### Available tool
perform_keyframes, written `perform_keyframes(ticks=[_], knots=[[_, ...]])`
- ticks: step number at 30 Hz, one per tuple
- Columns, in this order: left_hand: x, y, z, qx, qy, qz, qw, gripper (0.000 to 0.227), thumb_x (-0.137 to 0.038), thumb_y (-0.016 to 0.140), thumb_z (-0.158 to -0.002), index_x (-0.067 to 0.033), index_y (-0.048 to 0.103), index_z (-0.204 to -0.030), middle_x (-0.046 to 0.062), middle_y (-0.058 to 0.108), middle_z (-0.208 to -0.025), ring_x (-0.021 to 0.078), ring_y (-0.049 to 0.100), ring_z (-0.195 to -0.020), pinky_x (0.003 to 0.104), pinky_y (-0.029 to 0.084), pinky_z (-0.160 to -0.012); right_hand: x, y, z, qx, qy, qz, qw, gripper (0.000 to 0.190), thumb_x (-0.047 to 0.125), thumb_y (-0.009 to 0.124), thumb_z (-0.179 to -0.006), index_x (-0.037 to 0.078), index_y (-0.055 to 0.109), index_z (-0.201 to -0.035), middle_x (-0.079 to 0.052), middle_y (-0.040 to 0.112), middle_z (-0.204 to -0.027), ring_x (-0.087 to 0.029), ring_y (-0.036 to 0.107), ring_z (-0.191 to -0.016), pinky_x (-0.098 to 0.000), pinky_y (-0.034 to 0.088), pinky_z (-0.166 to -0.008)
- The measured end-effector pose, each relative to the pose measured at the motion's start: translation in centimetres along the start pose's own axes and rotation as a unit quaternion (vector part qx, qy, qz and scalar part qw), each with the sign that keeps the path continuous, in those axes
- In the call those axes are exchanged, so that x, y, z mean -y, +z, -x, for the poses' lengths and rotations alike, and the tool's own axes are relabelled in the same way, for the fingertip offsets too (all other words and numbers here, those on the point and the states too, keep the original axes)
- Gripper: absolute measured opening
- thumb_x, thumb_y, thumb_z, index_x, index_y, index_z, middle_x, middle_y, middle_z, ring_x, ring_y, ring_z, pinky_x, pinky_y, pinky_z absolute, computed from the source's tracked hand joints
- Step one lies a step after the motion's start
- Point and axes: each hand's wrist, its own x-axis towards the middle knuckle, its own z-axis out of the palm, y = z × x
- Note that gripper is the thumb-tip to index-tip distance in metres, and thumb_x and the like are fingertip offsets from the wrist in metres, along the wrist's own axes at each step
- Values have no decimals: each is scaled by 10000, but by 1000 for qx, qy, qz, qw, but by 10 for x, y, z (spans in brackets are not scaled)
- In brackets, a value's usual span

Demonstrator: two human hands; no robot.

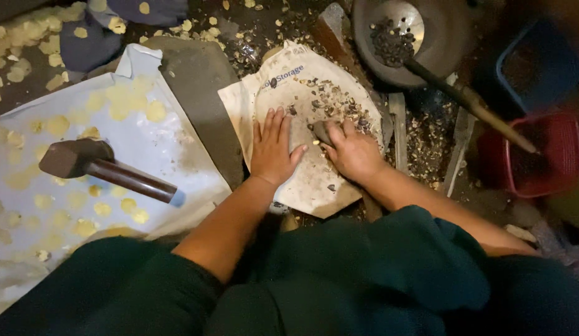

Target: Flattening nuts into discs using a wooden mallet on a stone surface and arranging them on a sheet

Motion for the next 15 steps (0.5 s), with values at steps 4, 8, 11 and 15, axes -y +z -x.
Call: perform_keyframes(ticks=[4, 8, 11, 15], knots=[[-3, -8, 3, 18, 4, 1, 1000, 841, -620, 549, -985, -40, 348, -1559, 195, 292, -1670, 354, 214, -1581, 638, 150, -1245, 8, -22, -18, 47, 35, -82, 995, 525, 396, 546, -1023, 118, 408, -1446, -293, 615, -1164, -577, 697, -920, -670, 541, -802], [-1, -9, 1, 29, 8, 15, 999, 961, -667, 587, -947, -8, 297, -1585, 223, 259, -1675, 381, 187, -1583, 635, 116, -1255, 16, -13, -30, 15, 14, -130, 991, 506, 404, 570, -1019, 124, 418, -1412, -276, 627, -1166, -563, 693, -965, -632, 541, -826], [-1, -11, -3, 36, 13, 8, 999, 988, -660, 630, -923, -29, 278, -1598, 220, 254, -1676, 384, 190, -1580, 648, 125, -1247, 19, -14, -34, 10, -1, -118, 993, 493, 408, 587, -1007, 114, 458, -1382, -274, 644, -1125, -543, 701, -961, -622, 545, -822], [0, -4, 0, 55, 27, -9, 998, 969, -689, 574, -938, -99, 246, -1633, 174, 193, -1717, 360, 173, -1593, 683, 121, -1237, 15, -9, -33, 60, 124, -175, 975, 604, 514, 541, -1018, 135, 404, -1468, -272, 704, -1090, -527, 681, -1057, -643, 508, -892]])
